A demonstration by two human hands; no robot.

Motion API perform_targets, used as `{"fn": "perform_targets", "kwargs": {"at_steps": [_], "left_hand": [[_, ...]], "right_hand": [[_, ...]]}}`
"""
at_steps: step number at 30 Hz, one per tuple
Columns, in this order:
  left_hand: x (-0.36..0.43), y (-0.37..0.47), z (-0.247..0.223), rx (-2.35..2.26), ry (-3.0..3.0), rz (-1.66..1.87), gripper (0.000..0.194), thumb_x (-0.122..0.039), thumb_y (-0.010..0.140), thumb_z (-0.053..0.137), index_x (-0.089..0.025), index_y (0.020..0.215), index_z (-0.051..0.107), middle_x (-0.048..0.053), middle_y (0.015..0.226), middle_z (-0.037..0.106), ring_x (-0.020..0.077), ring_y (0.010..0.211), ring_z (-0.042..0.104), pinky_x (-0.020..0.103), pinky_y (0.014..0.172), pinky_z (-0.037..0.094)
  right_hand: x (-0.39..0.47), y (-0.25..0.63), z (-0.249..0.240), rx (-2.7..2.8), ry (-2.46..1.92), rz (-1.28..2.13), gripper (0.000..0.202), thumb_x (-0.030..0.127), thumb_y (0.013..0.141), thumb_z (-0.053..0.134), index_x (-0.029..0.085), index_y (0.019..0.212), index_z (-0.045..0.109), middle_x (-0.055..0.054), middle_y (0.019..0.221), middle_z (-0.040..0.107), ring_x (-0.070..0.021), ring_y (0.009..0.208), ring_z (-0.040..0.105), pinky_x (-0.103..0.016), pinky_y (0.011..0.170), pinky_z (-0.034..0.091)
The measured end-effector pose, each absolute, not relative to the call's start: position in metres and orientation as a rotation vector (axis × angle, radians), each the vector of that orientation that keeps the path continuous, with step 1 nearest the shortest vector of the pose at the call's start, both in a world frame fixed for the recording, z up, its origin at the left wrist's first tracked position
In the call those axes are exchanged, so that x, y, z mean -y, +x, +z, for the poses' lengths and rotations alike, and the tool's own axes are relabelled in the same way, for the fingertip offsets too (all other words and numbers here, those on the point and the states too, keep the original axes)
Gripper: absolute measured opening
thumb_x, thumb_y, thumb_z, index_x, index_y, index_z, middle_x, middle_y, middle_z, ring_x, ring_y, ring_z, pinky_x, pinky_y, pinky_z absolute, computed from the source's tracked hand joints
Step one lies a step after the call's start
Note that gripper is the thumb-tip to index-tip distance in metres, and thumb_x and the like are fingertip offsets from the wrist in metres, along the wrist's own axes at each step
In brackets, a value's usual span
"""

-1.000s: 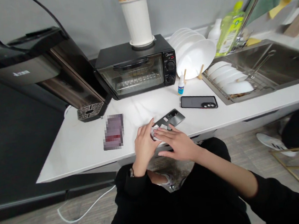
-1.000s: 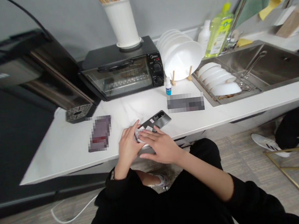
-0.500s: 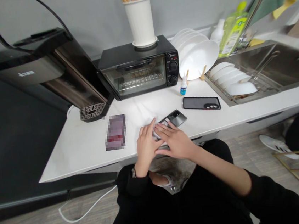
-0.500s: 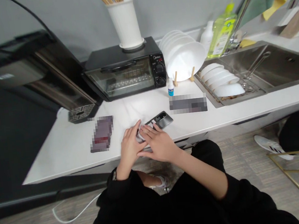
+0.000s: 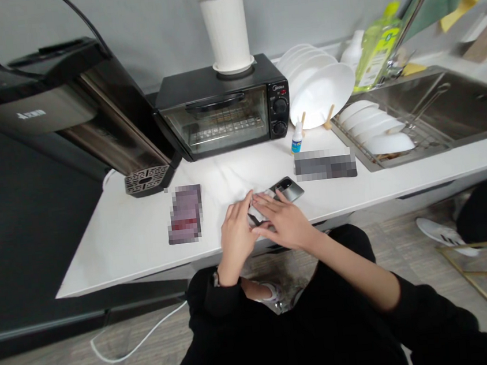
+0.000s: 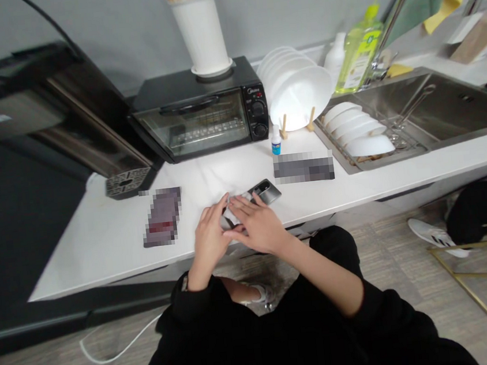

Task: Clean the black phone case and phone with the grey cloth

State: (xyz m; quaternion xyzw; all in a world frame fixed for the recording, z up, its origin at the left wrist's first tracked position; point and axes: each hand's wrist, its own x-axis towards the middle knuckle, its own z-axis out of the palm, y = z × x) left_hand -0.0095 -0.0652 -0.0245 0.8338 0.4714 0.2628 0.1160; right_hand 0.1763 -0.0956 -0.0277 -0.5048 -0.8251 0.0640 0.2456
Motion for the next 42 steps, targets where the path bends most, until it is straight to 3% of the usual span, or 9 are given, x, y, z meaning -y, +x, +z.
{"fn": "perform_targets", "kwargs": {"at_steps": [4,11,17,20,24,29,35,38,42], "left_hand": [[0.065,-0.011,-0.025,-1.427,2.445,0.737,0.08,-0.022,0.088,0.077,-0.022,0.16,0.042,0.01,0.131,0.07,0.0299,0.117,0.062,0.042,0.102,0.054],[0.065,-0.007,-0.022,-1.34,2.434,0.779,0.094,-0.047,0.084,0.086,-0.026,0.162,0.037,0.008,0.136,0.07,0.0309,0.122,0.062,0.044,0.107,0.052],[0.066,-0.013,-0.02,-1.253,2.439,0.751,0.088,-0.03,0.089,0.079,-0.024,0.165,0.033,0.01,0.145,0.065,0.0295,0.127,0.06,0.043,0.109,0.051],[0.066,-0.017,-0.021,-1.274,2.415,0.717,0.093,-0.024,0.086,0.081,-0.024,0.165,0.032,0.011,0.144,0.065,0.0293,0.126,0.061,0.042,0.107,0.053],[0.066,-0.015,-0.021,-1.285,2.364,0.735,0.1,-0.033,0.083,0.087,-0.029,0.166,0.03,0.006,0.139,0.069,0.0281,0.127,0.062,0.043,0.108,0.052],[0.065,-0.01,-0.021,-1.285,2.396,0.759,0.101,-0.041,0.082,0.088,-0.031,0.165,0.031,0.006,0.139,0.07,0.0287,0.125,0.063,0.044,0.107,0.052],[0.065,-0.013,-0.023,-1.249,2.456,0.719,0.089,-0.026,0.088,0.079,-0.026,0.165,0.034,0.01,0.141,0.067,0.0297,0.124,0.06,0.043,0.107,0.052],[0.066,-0.013,-0.022,-1.276,2.442,0.688,0.094,-0.019,0.085,0.08,-0.027,0.165,0.032,0.009,0.142,0.066,0.0296,0.125,0.059,0.043,0.107,0.052],[0.066,-0.01,-0.02,-1.271,2.397,0.725,0.098,-0.035,0.084,0.086,-0.028,0.165,0.032,0.007,0.141,0.068,0.028,0.126,0.06,0.042,0.109,0.051]], "right_hand": [[0.12,0.173,-0.026,2.318,-1.246,0.274,0.072,0.063,0.104,0.051,0.016,0.159,0.047,-0.015,0.162,0.051,-0.0289,0.155,0.044,-0.057,0.131,0.028],[0.105,0.238,-0.026,2.185,-1.588,0.084,0.063,0.052,0.109,0.048,0.018,0.161,0.044,-0.014,0.164,0.048,-0.032,0.155,0.042,-0.063,0.128,0.029],[0.096,0.179,-0.027,2.216,-1.435,0.136,0.072,0.06,0.105,0.051,0.009,0.156,0.051,-0.019,0.161,0.051,-0.0329,0.154,0.045,-0.059,0.13,0.028],[0.115,0.171,-0.025,2.312,-1.277,0.219,0.072,0.061,0.105,0.05,0.012,0.157,0.049,-0.016,0.162,0.051,-0.0289,0.154,0.045,-0.056,0.132,0.026],[0.124,0.217,-0.026,2.302,-1.383,0.175,0.063,0.055,0.109,0.045,0.018,0.16,0.045,-0.01,0.164,0.049,-0.0276,0.154,0.045,-0.057,0.131,0.028],[0.099,0.243,-0.03,2.121,-1.656,0.002,0.067,0.053,0.108,0.048,0.012,0.161,0.044,-0.017,0.164,0.047,-0.0348,0.156,0.041,-0.062,0.128,0.031],[0.111,0.171,-0.028,2.286,-1.337,0.142,0.077,0.064,0.104,0.051,0.008,0.156,0.05,-0.021,0.162,0.049,-0.0323,0.154,0.044,-0.057,0.13,0.028],[0.127,0.172,-0.027,2.309,-1.272,0.195,0.066,0.057,0.107,0.049,0.016,0.159,0.048,-0.015,0.163,0.05,-0.0287,0.154,0.045,-0.058,0.13,0.029],[0.125,0.215,-0.03,2.237,-1.454,0.123,0.06,0.05,0.11,0.046,0.022,0.163,0.042,-0.011,0.165,0.048,-0.0287,0.155,0.043,-0.061,0.129,0.028]]}}
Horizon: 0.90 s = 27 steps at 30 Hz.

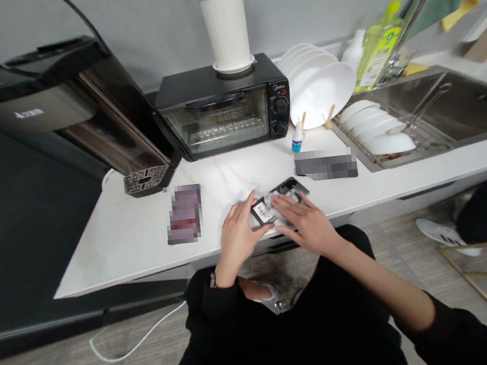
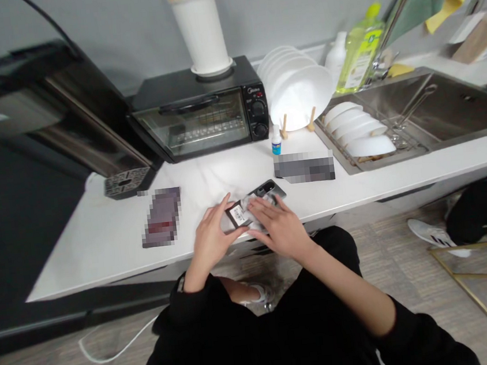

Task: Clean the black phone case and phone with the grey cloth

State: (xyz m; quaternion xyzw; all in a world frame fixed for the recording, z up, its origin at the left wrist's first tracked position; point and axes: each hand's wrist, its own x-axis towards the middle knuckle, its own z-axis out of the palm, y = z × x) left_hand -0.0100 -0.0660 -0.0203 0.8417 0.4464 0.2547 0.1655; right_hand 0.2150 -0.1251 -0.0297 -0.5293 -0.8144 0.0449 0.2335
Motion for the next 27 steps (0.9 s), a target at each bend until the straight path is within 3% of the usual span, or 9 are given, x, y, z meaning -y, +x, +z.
{"fn": "perform_targets", "kwargs": {"at_steps": [6,10,13,17,20,24,27], "left_hand": [[0.066,-0.009,-0.022,-1.29,2.387,0.745,0.098,-0.04,0.083,0.087,-0.031,0.165,0.033,0.006,0.142,0.069,0.0282,0.126,0.061,0.044,0.109,0.051],[0.066,-0.011,-0.023,-1.266,2.425,0.725,0.086,-0.031,0.09,0.079,-0.027,0.164,0.034,0.01,0.141,0.067,0.0299,0.126,0.061,0.045,0.108,0.052],[0.066,-0.013,-0.023,-1.269,2.454,0.687,0.091,-0.024,0.088,0.08,-0.025,0.165,0.032,0.012,0.139,0.067,0.031,0.125,0.061,0.045,0.105,0.054],[0.067,-0.011,-0.024,-1.292,2.426,0.72,0.097,-0.031,0.085,0.085,-0.029,0.165,0.031,0.01,0.141,0.067,0.0307,0.128,0.061,0.046,0.108,0.052],[0.068,-0.009,-0.024,-1.289,2.394,0.757,0.096,-0.04,0.084,0.086,-0.03,0.164,0.033,0.007,0.141,0.069,0.0292,0.127,0.062,0.044,0.109,0.052],[0.069,-0.008,-0.023,-1.321,2.372,0.753,0.094,-0.041,0.085,0.086,-0.029,0.163,0.035,0.007,0.141,0.069,0.029,0.127,0.061,0.044,0.11,0.051],[0.067,-0.009,-0.023,-1.311,2.383,0.727,0.087,-0.033,0.089,0.08,-0.027,0.164,0.036,0.009,0.143,0.067,0.0298,0.128,0.06,0.045,0.109,0.051]], "right_hand": [[0.1,0.218,-0.032,2.112,-1.655,-0.005,0.062,0.049,0.11,0.043,0.011,0.159,0.046,-0.017,0.164,0.047,-0.0359,0.157,0.039,-0.066,0.128,0.026],[0.111,0.176,-0.03,2.23,-1.43,0.115,0.067,0.056,0.108,0.046,0.012,0.158,0.047,-0.015,0.164,0.049,-0.0317,0.156,0.041,-0.063,0.131,0.021],[0.125,0.164,-0.029,2.257,-1.358,0.175,0.066,0.057,0.108,0.045,0.015,0.159,0.047,-0.013,0.164,0.049,-0.0295,0.156,0.042,-0.063,0.132,0.02],[0.126,0.19,-0.031,2.243,-1.422,0.14,0.058,0.049,0.111,0.042,0.021,0.161,0.044,-0.012,0.163,0.05,-0.0295,0.155,0.044,-0.065,0.13,0.024],[0.111,0.215,-0.034,2.122,-1.606,0.023,0.062,0.048,0.111,0.041,0.015,0.163,0.04,-0.018,0.165,0.046,-0.0338,0.157,0.04,-0.067,0.128,0.025],[0.1,0.211,-0.033,2.031,-1.706,-0.01,0.07,0.054,0.108,0.045,0.009,0.162,0.041,-0.023,0.165,0.044,-0.0394,0.158,0.036,-0.069,0.127,0.023],[0.111,0.182,-0.029,2.219,-1.483,0.107,0.07,0.058,0.108,0.044,0.011,0.159,0.045,-0.018,0.165,0.046,-0.0347,0.158,0.037,-0.064,0.13,0.023]]}}
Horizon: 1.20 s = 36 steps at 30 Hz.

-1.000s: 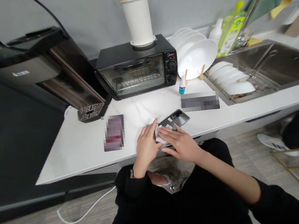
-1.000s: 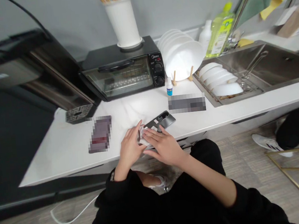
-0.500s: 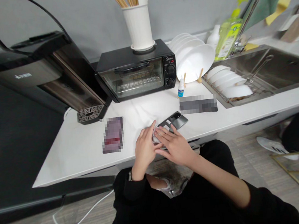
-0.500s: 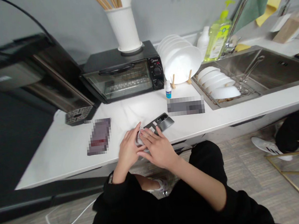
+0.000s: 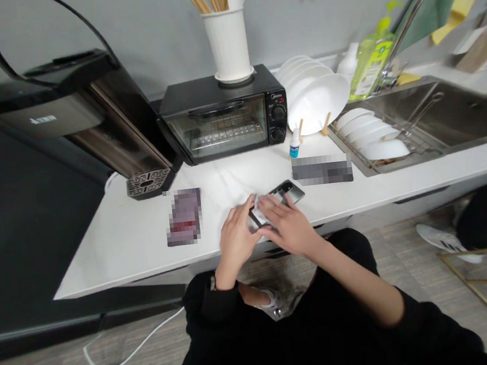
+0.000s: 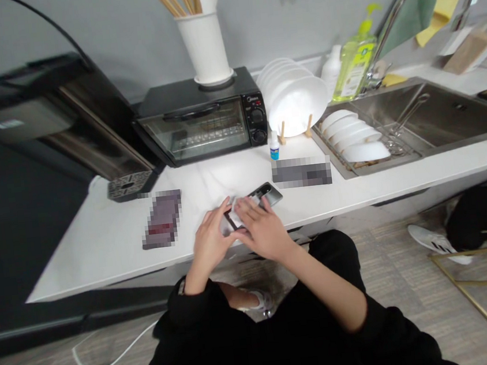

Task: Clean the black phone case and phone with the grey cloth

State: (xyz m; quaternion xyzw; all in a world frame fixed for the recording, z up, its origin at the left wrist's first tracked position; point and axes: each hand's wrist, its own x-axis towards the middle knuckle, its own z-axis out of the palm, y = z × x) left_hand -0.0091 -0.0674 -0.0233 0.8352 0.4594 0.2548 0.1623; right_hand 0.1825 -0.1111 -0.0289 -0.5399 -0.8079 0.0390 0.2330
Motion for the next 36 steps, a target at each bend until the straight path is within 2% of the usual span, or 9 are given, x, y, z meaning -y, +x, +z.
{"fn": "perform_targets", "kwargs": {"at_steps": [4,7,10,14,18,21,25,29,36], "left_hand": [[0.066,-0.011,-0.025,-1.288,2.415,0.701,0.088,-0.018,0.088,0.075,-0.027,0.165,0.034,0.008,0.144,0.066,0.0288,0.129,0.059,0.043,0.109,0.052],[0.067,-0.009,-0.023,-1.291,2.417,0.724,0.092,-0.031,0.087,0.082,-0.026,0.165,0.033,0.009,0.142,0.067,0.0293,0.128,0.059,0.044,0.109,0.051],[0.069,-0.007,-0.021,-1.315,2.395,0.745,0.095,-0.042,0.085,0.085,-0.028,0.164,0.034,0.008,0.14,0.069,0.0292,0.126,0.061,0.044,0.109,0.051],[0.069,-0.007,-0.02,-1.319,2.39,0.746,0.092,-0.04,0.087,0.084,-0.028,0.164,0.034,0.008,0.141,0.068,0.0294,0.127,0.06,0.044,0.109,0.05],[0.068,-0.009,-0.022,-1.305,2.447,0.694,0.087,-0.031,0.09,0.079,-0.025,0.164,0.033,0.011,0.141,0.066,0.0311,0.124,0.059,0.045,0.106,0.052],[0.068,-0.01,-0.023,-1.312,2.469,0.702,0.085,-0.032,0.091,0.078,-0.026,0.164,0.034,0.011,0.137,0.067,0.0317,0.123,0.059,0.045,0.105,0.052],[0.068,-0.008,-0.022,-1.309,2.432,0.747,0.09,-0.042,0.088,0.082,-0.029,0.162,0.035,0.009,0.138,0.068,0.0316,0.125,0.061,0.047,0.107,0.051],[0.066,-0.009,-0.023,-1.291,2.41,0.769,0.092,-0.036,0.086,0.085,-0.03,0.162,0.034,0.008,0.139,0.068,0.03,0.124,0.062,0.046,0.108,0.051],[0.068,-0.011,-0.024,-1.315,2.482,0.696,0.089,-0.03,0.09,0.078,-0.029,0.165,0.031,0.011,0.135,0.065,0.0322,0.12,0.06,0.047,0.104,0.052]], "right_hand": [[0.127,0.167,-0.025,2.344,-1.298,0.214,0.068,0.06,0.108,0.043,0.014,0.158,0.047,-0.014,0.165,0.047,-0.0282,0.157,0.041,-0.058,0.131,0.026],[0.119,0.191,-0.026,2.298,-1.391,0.157,0.064,0.055,0.109,0.044,0.019,0.161,0.044,-0.014,0.165,0.047,-0.029,0.156,0.042,-0.061,0.129,0.028],[0.099,0.216,-0.027,2.159,-1.611,0.041,0.063,0.052,0.11,0.044,0.015,0.161,0.044,-0.018,0.164,0.046,-0.0336,0.155,0.043,-0.065,0.127,0.028],[0.091,0.204,-0.027,2.108,-1.656,0.029,0.068,0.055,0.107,0.047,0.009,0.158,0.047,-0.022,0.163,0.048,-0.0375,0.156,0.04,-0.066,0.127,0.027],[0.11,0.173,-0.028,2.302,-1.361,0.174,0.072,0.059,0.107,0.046,0.012,0.162,0.042,-0.018,0.166,0.044,-0.0309,0.159,0.035,-0.06,0.131,0.024],[0.121,0.179,-0.029,2.32,-1.35,0.184,0.071,0.06,0.107,0.045,0.016,0.163,0.041,-0.014,0.167,0.044,-0.0299,0.16,0.035,-0.061,0.131,0.025],[0.112,0.211,-0.031,2.196,-1.594,0.012,0.069,0.056,0.108,0.046,0.016,0.163,0.04,-0.016,0.166,0.044,-0.0365,0.158,0.036,-0.067,0.126,0.031],[0.094,0.208,-0.031,2.07,-1.696,-0.103,0.076,0.062,0.103,0.052,0.011,0.16,0.045,-0.023,0.163,0.046,-0.0441,0.157,0.035,-0.071,0.124,0.03],[0.115,0.171,-0.028,2.33,-1.308,0.158,0.074,0.06,0.106,0.049,0.014,0.163,0.04,-0.016,0.167,0.044,-0.0323,0.16,0.033,-0.063,0.13,0.026]]}}
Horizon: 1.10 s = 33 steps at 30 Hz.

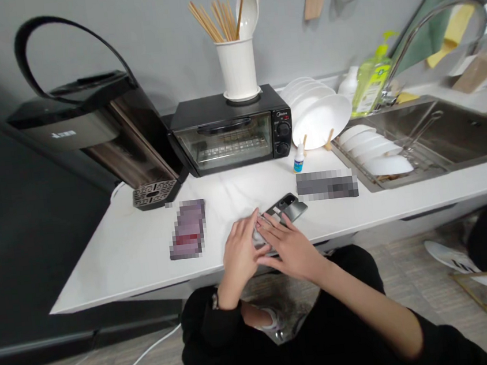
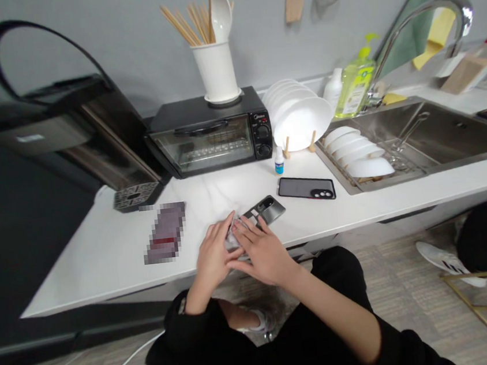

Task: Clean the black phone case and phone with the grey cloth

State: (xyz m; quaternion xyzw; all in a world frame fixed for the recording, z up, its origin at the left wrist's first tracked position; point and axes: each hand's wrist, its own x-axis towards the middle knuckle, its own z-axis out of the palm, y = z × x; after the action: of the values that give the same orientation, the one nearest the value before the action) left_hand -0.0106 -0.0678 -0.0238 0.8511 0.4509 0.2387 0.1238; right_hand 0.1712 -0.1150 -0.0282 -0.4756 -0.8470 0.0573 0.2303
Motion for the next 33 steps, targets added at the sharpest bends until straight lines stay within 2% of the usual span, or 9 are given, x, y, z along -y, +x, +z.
{"fn": "perform_targets", "kwargs": {"at_steps": [4,6,10,17,19,21,25,28,33], "left_hand": [[0.07,-0.007,-0.021,-1.329,2.441,0.716,0.094,-0.039,0.087,0.083,-0.03,0.165,0.032,0.009,0.135,0.066,0.0318,0.122,0.059,0.047,0.107,0.05],[0.069,-0.006,-0.019,-1.323,2.418,0.731,0.094,-0.044,0.086,0.084,-0.03,0.164,0.033,0.009,0.136,0.067,0.0315,0.123,0.06,0.047,0.108,0.05],[0.068,-0.005,-0.02,-1.336,2.404,0.734,0.097,-0.043,0.085,0.086,-0.029,0.164,0.032,0.008,0.139,0.067,0.0304,0.123,0.06,0.046,0.109,0.049],[0.067,-0.008,-0.022,-1.319,2.44,0.674,0.089,-0.022,0.088,0.077,-0.025,0.165,0.033,0.01,0.14,0.066,0.0304,0.124,0.058,0.044,0.108,0.049],[0.067,-0.007,-0.021,-1.323,2.432,0.678,0.089,-0.023,0.088,0.079,-0.026,0.164,0.033,0.009,0.14,0.066,0.0302,0.125,0.058,0.045,0.109,0.049],[0.067,-0.006,-0.021,-1.321,2.427,0.702,0.091,-0.032,0.087,0.082,-0.027,0.164,0.033,0.009,0.14,0.066,0.0304,0.125,0.058,0.045,0.109,0.049],[0.066,-0.005,-0.021,-1.312,2.411,0.726,0.099,-0.044,0.083,0.087,-0.029,0.163,0.033,0.008,0.139,0.068,0.0305,0.124,0.06,0.046,0.109,0.049],[0.064,-0.005,-0.022,-1.305,2.402,0.738,0.097,-0.042,0.084,0.086,-0.029,0.164,0.033,0.007,0.139,0.068,0.0309,0.124,0.06,0.046,0.109,0.048],[0.064,-0.007,-0.022,-1.307,2.447,0.669,0.088,-0.027,0.089,0.078,-0.025,0.165,0.032,0.01,0.139,0.065,0.0313,0.122,0.059,0.046,0.107,0.05]], "right_hand": [[0.124,0.205,-0.031,2.316,-1.43,0.106,0.07,0.059,0.107,0.047,0.019,0.164,0.04,-0.011,0.167,0.044,-0.0347,0.161,0.031,-0.066,0.128,0.029],[0.117,0.223,-0.033,2.219,-1.575,0.016,0.069,0.056,0.107,0.048,0.018,0.164,0.04,-0.012,0.167,0.044,-0.0377,0.161,0.03,-0.069,0.126,0.028],[0.098,0.228,-0.034,2.063,-1.733,-0.058,0.073,0.057,0.105,0.053,0.011,0.161,0.043,-0.018,0.165,0.045,-0.0422,0.161,0.027,-0.07,0.126,0.025],[0.118,0.179,-0.025,2.363,-1.275,0.227,0.071,0.065,0.105,0.048,0.018,0.158,0.049,-0.01,0.164,0.05,-0.033,0.161,0.03,-0.063,0.13,0.026],[0.124,0.186,-0.026,2.386,-1.267,0.216,0.067,0.061,0.106,0.048,0.021,0.159,0.048,-0.008,0.164,0.05,-0.0321,0.162,0.029,-0.064,0.13,0.025],[0.122,0.204,-0.027,2.361,-1.36,0.142,0.064,0.056,0.108,0.047,0.021,0.161,0.045,-0.008,0.164,0.049,-0.0334,0.162,0.029,-0.065,0.129,0.026],[0.101,0.232,-0.03,2.149,-1.671,-0.054,0.065,0.054,0.108,0.048,0.015,0.16,0.047,-0.013,0.164,0.049,-0.0401,0.161,0.028,-0.069,0.128,0.023],[0.092,0.217,-0.029,2.083,-1.714,-0.064,0.072,0.059,0.105,0.052,0.011,0.157,0.05,-0.017,0.161,0.051,-0.0428,0.16,0.028,-0.069,0.127,0.023],[0.116,0.173,-0.027,2.342,-1.339,0.146,0.076,0.066,0.103,0.049,0.014,0.159,0.047,-0.012,0.166,0.046,-0.0351,0.161,0.03,-0.063,0.131,0.024]]}}
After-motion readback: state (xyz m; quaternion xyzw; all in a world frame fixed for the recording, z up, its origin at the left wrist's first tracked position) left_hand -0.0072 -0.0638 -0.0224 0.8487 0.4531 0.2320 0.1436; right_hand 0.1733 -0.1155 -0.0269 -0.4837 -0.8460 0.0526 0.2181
